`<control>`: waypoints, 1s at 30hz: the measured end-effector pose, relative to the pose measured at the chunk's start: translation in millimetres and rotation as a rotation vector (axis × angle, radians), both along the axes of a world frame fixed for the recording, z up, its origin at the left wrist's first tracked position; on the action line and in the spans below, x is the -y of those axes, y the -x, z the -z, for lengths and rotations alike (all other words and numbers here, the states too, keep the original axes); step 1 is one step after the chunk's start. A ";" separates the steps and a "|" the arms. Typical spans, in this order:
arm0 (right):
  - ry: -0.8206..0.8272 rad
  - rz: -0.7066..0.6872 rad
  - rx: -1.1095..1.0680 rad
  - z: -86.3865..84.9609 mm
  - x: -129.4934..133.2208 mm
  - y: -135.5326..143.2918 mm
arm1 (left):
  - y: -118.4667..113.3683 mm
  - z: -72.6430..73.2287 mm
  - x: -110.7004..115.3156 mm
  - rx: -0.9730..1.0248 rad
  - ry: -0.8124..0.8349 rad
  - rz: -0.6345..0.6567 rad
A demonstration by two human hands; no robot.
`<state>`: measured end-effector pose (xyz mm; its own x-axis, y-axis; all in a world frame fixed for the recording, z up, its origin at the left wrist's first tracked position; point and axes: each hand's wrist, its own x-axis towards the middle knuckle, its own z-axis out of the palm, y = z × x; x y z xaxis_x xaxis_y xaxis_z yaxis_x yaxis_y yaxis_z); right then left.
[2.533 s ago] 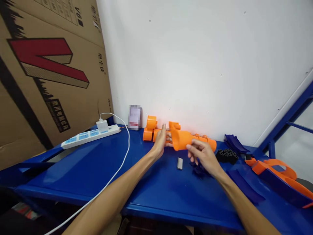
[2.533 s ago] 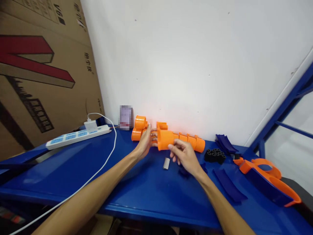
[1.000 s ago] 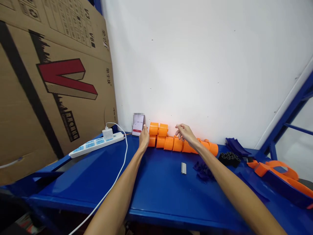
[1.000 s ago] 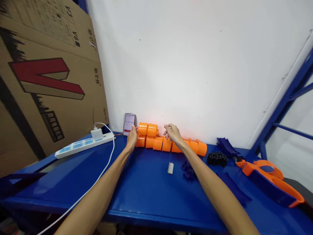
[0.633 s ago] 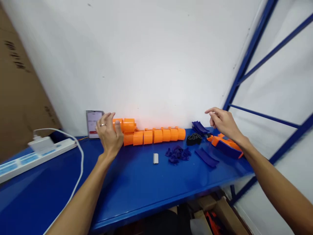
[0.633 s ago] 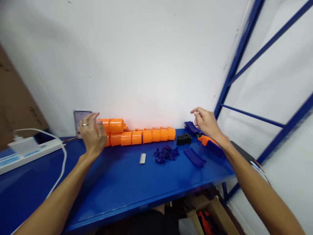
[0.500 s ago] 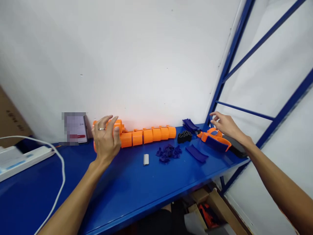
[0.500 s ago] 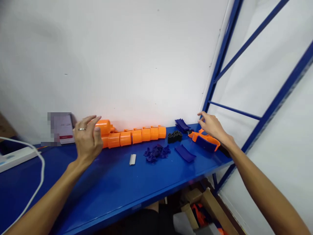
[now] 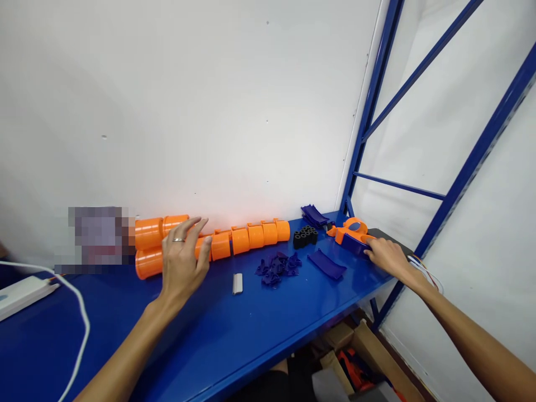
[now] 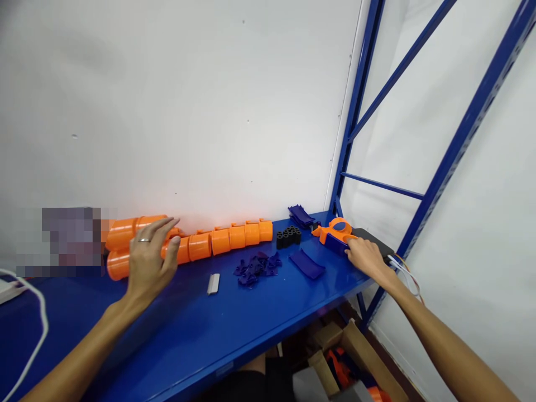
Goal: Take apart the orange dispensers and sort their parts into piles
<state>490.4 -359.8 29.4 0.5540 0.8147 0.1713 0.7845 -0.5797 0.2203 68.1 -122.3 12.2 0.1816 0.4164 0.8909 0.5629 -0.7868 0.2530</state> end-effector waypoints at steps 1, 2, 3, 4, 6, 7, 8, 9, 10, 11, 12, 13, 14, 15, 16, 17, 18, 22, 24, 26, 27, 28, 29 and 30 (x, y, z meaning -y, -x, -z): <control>-0.020 0.002 0.014 -0.6 2.4 1.5 | -1.3 0.0 1.1 0.001 0.009 0.002; -0.049 0.007 0.030 -2.1 5.0 3.8 | -2.7 0.0 2.2 0.003 0.020 0.006; -0.082 0.015 0.046 -4.4 7.5 7.3 | -4.0 0.1 3.4 0.004 0.031 0.012; -0.116 0.024 0.058 -7.5 9.8 12.1 | -5.3 0.2 4.7 0.002 0.042 0.018; -0.205 0.011 0.057 -15.8 12.6 26.2 | -7.6 0.6 7.1 -0.001 0.052 0.037; -0.271 -0.019 0.026 -20.7 12.7 35.3 | -8.6 0.7 8.3 0.000 0.057 0.052; -0.352 -0.069 -0.036 -25.5 11.7 45.7 | -9.7 0.8 9.5 0.005 0.066 0.071; -0.443 -0.138 -0.137 -30.1 9.4 57.3 | -10.8 0.9 10.8 0.014 0.087 0.099; -0.535 -0.220 -0.277 -34.0 5.8 69.9 | -12.2 0.9 12.2 0.028 0.130 0.140; -0.611 -0.305 -0.452 -36.9 0.7 83.3 | -14.0 1.0 13.7 0.036 0.202 0.195; -0.662 -0.391 -0.654 -38.8 -5.9 97.4 | -16.0 1.2 15.4 0.039 0.304 0.265; -0.690 -0.470 -0.865 -39.4 -14.0 111.8 | -18.4 1.6 17.3 0.044 0.427 0.349; -0.700 -0.535 -1.074 -38.9 -23.5 126.5 | -20.9 2.3 19.3 0.053 0.562 0.446; -0.695 -0.587 -1.275 -37.5 -34.3 141.1 | -23.5 3.0 21.4 0.076 0.693 0.552; -0.678 -0.628 -1.466 -35.3 -46.2 155.3 | -25.9 3.7 23.5 0.131 0.800 0.662; -0.656 -0.657 -1.643 -32.5 -58.7 168.9 | -27.9 3.9 25.6 0.201 0.887 0.774; -0.630 -0.671 -1.802 -29.5 -71.7 181.5 | -29.3 3.5 27.6 0.278 0.957 0.869; -0.435 -0.576 -2.259 -18.4 -119.6 219.2 | -29.0 -7.3 32.7 0.578 1.022 1.031; -0.329 -0.501 -2.381 -14.0 -137.3 230.0 | -26.3 -15.8 32.2 0.703 1.023 1.020; -0.244 -0.473 -2.415 -10.5 -150.4 236.4 | -23.1 -22.1 29.1 0.823 1.047 0.996; -0.202 -0.473 -2.387 -9.3 -155.8 238.4 | -21.5 -23.7 26.7 0.878 1.067 0.974; -0.150 -0.487 -2.320 -8.6 -160.8 239.9 | -20.0 -24.1 23.9 0.922 1.087 0.941; -0.112 -0.518 -2.211 -8.7 -165.6 241.2 | -18.7 -23.4 21.0 0.949 1.093 0.892; -0.111 -0.563 -2.067 -9.6 -170.4 242.4 | -17.7 -22.0 18.3 0.953 1.079 0.831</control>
